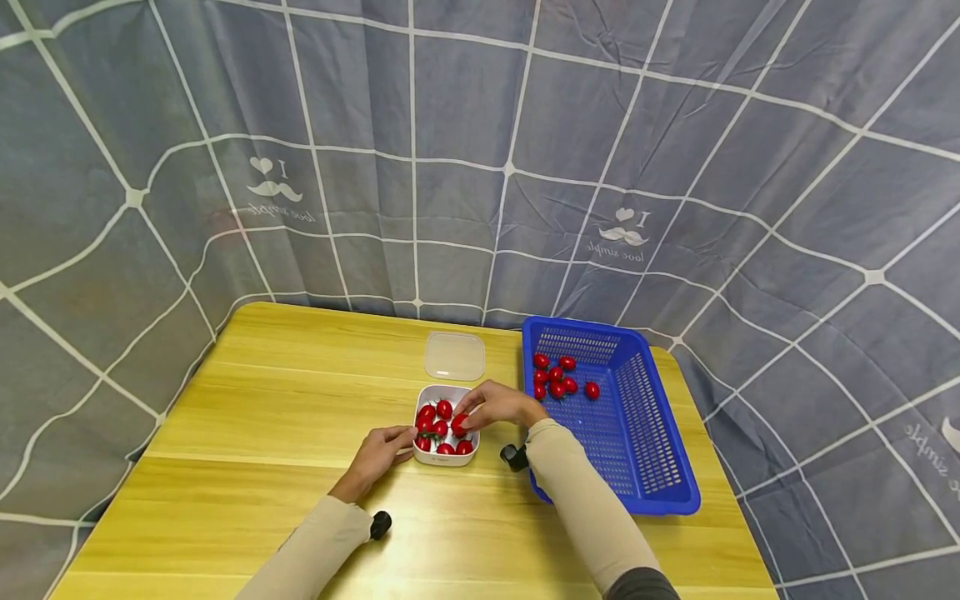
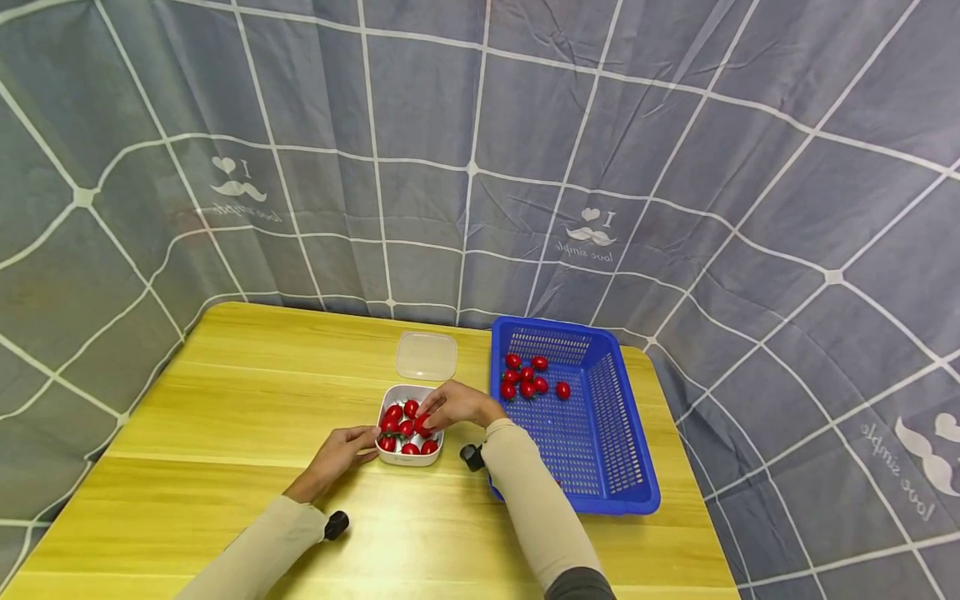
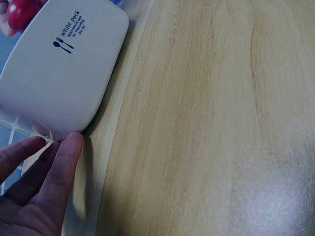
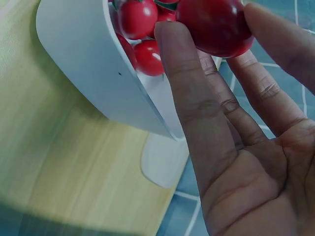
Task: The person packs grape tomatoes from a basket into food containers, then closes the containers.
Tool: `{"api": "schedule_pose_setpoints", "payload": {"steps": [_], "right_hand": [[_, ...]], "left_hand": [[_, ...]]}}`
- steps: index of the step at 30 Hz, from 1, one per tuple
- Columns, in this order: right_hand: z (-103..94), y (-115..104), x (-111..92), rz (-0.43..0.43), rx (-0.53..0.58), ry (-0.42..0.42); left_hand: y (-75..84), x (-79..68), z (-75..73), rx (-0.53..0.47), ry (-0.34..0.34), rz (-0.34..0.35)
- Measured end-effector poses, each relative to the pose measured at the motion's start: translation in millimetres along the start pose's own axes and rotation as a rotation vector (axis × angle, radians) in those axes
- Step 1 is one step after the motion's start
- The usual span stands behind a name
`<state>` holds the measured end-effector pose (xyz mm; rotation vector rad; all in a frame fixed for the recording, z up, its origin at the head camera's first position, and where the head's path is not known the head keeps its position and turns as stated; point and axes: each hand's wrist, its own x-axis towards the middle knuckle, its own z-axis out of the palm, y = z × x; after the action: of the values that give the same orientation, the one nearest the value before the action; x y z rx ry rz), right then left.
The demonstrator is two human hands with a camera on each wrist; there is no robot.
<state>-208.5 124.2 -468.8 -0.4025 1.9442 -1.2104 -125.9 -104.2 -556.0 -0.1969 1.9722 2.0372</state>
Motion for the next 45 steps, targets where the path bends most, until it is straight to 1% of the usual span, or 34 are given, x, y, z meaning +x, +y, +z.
{"api": "schedule_pose_setpoints", "payload": {"steps": [4,12,18,22,26,35,41,45], "right_hand": [[3.8,2.7,6.1,0.033,0.057,-0.014],[9.0,7.2,9.2,0.074,0.061,0.007],[6.0,5.8,2.6,0.053,0.067,0.01],[-2.6,4.1,-8.3,0.025,0.081,0.027],[-15.8,5.1,-21.5,-0.01,0.108,0.058],[-47.4,20.6,-51.6,-0.098,0.153,0.16],[-63.1,33.0,-69.1,-0.11,0.199,0.214],[-71.0,42.8,-78.4,-0.107,0.212,0.219]], "left_hand": [[-0.2,0.5,0.0,0.001,-0.001,-0.009],[-0.4,0.5,-0.2,0.001,-0.003,-0.006],[-0.2,-0.8,-0.5,0.004,-0.007,-0.006],[0.0,-1.3,-0.6,0.002,-0.007,-0.007],[0.5,-1.4,-0.9,0.005,-0.006,0.0],[1.7,-1.7,-1.0,0.013,-0.006,-0.003],[0.9,-0.2,-1.4,0.02,-0.005,-0.008],[0.8,1.2,-0.7,0.019,-0.002,-0.013]]}}
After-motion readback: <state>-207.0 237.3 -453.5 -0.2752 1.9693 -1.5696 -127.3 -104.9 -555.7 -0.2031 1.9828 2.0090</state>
